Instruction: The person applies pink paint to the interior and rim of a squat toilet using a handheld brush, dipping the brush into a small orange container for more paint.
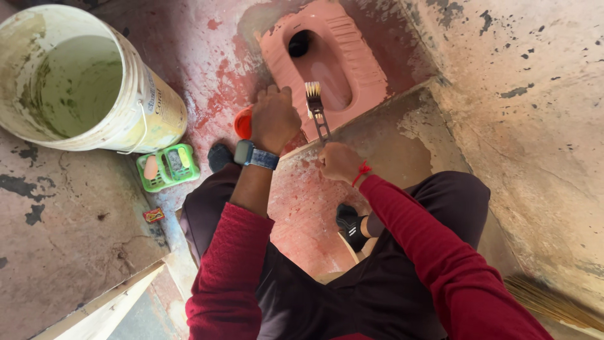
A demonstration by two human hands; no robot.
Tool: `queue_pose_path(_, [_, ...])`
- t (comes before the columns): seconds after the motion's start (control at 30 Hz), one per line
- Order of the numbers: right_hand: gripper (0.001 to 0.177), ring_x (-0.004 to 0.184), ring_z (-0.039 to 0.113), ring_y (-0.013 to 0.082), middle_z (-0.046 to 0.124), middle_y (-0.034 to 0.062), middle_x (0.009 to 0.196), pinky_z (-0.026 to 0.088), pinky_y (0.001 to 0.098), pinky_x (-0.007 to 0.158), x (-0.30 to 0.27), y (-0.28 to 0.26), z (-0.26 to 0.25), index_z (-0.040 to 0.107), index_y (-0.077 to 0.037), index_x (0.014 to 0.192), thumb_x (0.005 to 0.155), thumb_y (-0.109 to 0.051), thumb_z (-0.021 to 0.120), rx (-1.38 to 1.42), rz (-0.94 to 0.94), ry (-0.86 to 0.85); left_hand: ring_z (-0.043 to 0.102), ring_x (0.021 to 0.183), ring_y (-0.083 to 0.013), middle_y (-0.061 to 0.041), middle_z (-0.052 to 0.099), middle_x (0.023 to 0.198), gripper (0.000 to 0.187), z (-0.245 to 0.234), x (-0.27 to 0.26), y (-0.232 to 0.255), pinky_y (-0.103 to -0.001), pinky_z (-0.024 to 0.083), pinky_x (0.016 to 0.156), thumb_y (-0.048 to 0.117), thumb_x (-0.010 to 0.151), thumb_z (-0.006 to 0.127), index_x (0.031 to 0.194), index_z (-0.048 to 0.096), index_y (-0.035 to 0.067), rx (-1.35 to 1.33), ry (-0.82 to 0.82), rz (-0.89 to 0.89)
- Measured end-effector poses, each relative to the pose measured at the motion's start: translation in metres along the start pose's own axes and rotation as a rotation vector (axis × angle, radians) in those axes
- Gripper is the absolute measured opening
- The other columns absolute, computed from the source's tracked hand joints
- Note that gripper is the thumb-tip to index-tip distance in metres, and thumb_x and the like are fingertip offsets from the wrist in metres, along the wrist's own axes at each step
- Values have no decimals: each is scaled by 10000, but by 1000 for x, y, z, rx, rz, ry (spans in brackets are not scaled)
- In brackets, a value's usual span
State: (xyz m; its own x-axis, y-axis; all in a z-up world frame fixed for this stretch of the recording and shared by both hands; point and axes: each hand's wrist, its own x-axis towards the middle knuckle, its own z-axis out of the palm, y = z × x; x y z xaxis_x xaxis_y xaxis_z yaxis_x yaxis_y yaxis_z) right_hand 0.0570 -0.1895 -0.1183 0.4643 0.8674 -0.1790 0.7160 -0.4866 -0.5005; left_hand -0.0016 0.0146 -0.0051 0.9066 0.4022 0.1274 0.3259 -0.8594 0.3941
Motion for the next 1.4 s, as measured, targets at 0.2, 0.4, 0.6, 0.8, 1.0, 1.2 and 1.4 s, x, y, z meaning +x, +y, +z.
queue_pose_path(0.2, [84,735,658,414,653,197,763,534,517,673,1,-4,-14,677,-36,675,701,-112,702,69,111,-29,587,1089,-414,-218,615,1128,317,-2,-6,10,-518,524,861,91,825,653,1123,633,-17,15,-44,0])
queue_pose_path(0.4, [91,733,662,399,684,203,759,535,503,714,-8,-21,11,734,-86,761,682,-86,690,71,45,-55,579,1100,-421,-220,609,1135,321,-4,-3,5,-522,515,877,108,808,665,1107,638,-9,-15,-74,-17])
queue_pose_path(0.6, [141,728,610,389,610,191,776,480,505,665,6,11,4,585,-8,633,716,-73,678,161,72,58,589,1110,-398,-193,620,1128,288,-5,-4,0,-533,518,893,133,835,677,1091,651,3,2,-61,-36])
queue_pose_path(0.8, [174,709,589,388,557,200,730,443,530,626,-4,-16,-6,490,-15,658,688,-39,660,155,32,-125,588,1091,-400,-191,623,1111,290,-4,-3,-1,-545,518,874,160,825,695,1069,658,8,9,-34,-34])
queue_pose_path(1.0, [147,747,608,421,595,208,774,474,533,654,4,-6,-8,563,-29,672,726,-66,695,103,53,61,600,1074,-399,-196,630,1101,262,-3,-2,0,-530,528,851,145,832,684,1052,658,4,21,-63,-38])
queue_pose_path(1.2, [49,818,648,402,656,207,844,514,516,731,3,-14,2,641,-34,741,702,-47,667,115,47,-5,617,1058,-376,-195,640,1100,260,3,0,-1,-491,543,857,95,816,667,1059,668,3,35,-105,-35])
queue_pose_path(1.4, [98,803,621,420,616,208,869,493,527,719,12,5,0,567,-2,695,739,-42,645,77,-2,27,620,1051,-388,-209,638,1093,342,2,-4,1,-501,529,848,128,808,686,1113,655,-24,-51,-24,11])
